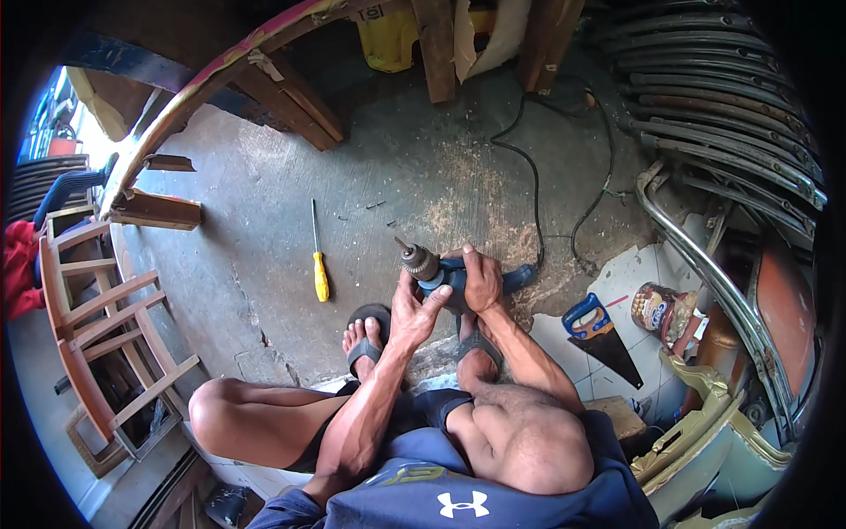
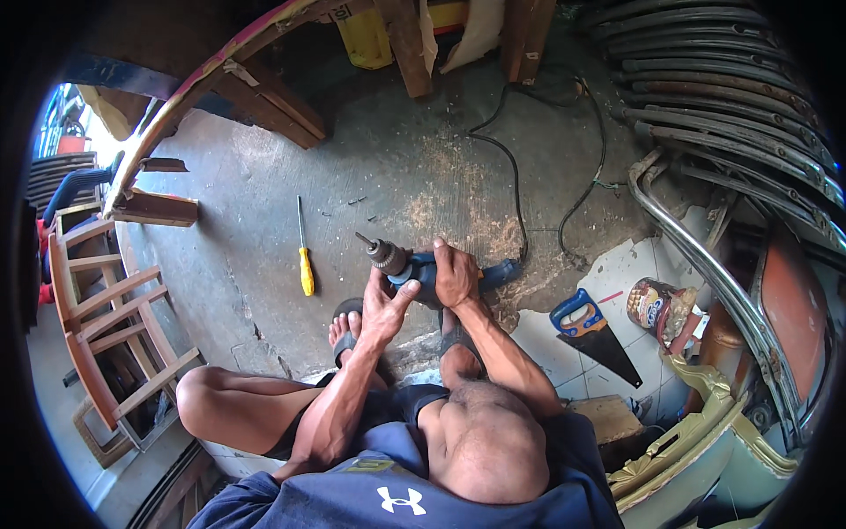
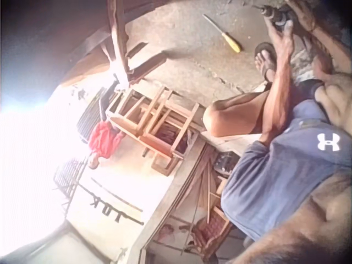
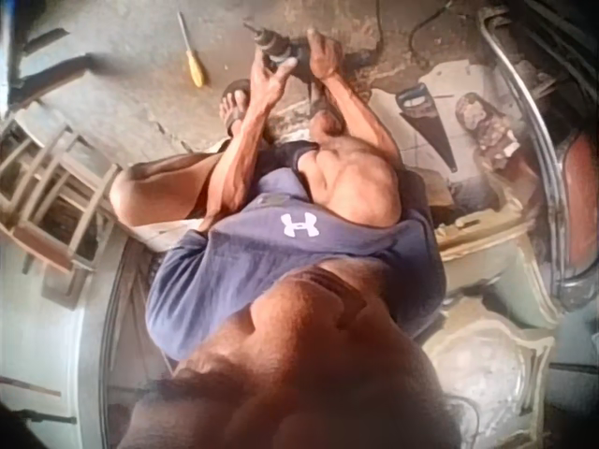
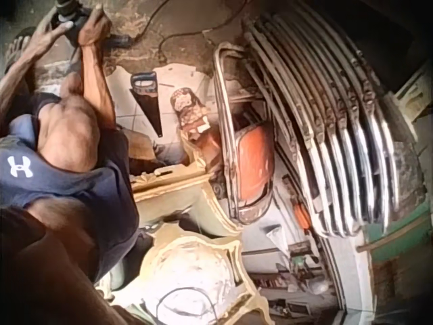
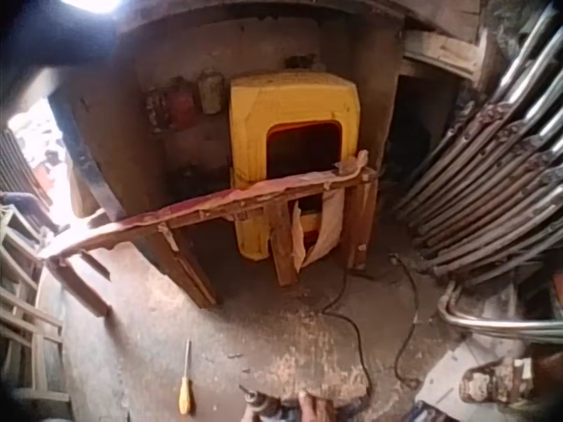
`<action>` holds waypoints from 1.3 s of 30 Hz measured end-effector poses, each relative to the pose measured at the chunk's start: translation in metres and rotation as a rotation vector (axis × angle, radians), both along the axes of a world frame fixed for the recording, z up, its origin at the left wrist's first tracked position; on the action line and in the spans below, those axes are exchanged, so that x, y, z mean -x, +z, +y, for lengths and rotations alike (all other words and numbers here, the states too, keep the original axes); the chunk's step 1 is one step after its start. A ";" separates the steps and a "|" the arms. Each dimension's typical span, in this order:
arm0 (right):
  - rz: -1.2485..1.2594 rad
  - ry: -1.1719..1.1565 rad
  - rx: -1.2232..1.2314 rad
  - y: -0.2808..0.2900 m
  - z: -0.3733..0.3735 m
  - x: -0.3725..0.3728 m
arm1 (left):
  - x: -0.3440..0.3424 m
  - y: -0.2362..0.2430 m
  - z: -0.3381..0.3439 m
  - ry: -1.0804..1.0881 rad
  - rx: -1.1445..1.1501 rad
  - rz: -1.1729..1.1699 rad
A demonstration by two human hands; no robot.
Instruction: The person disassembles an electric power drill by removing the outer casing with a screwdriver, handles the internal motor and wiring components, and kemudian reassembles the casing parts.
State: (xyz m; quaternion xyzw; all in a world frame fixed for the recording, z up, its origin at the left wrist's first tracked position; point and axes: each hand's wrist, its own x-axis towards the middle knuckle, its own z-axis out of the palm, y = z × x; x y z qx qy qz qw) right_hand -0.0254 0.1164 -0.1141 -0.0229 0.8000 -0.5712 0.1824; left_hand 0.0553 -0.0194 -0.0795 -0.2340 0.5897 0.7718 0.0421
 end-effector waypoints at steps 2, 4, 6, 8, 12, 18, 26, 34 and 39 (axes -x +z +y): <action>0.018 -0.005 -0.048 -0.009 -0.004 0.001 | -0.001 -0.001 0.000 0.028 0.014 -0.008; 0.040 -0.012 -0.100 -0.015 -0.001 0.000 | 0.001 0.000 -0.001 0.020 -0.046 -0.017; 0.058 -0.044 -0.100 -0.015 -0.003 -0.002 | -0.002 -0.001 -0.001 0.019 -0.035 -0.038; 0.061 -0.030 -0.127 -0.013 -0.006 -0.001 | -0.002 -0.002 -0.001 0.041 -0.010 -0.036; 0.014 -0.094 -0.147 0.000 -0.012 0.002 | 0.003 -0.010 0.002 0.076 0.049 -0.033; 0.036 -0.102 -0.103 0.000 -0.014 0.006 | 0.009 -0.047 -0.015 0.362 -0.044 -0.094; 0.561 -0.438 -0.244 0.046 0.050 0.063 | -0.014 -0.072 -0.038 0.572 -0.341 -0.361; 0.782 -0.083 -0.804 -0.030 0.031 0.088 | -0.004 -0.069 -0.033 0.568 -0.346 -0.412; 0.628 -0.082 -0.726 -0.057 0.020 0.093 | -0.015 -0.076 -0.049 0.564 -0.369 -0.458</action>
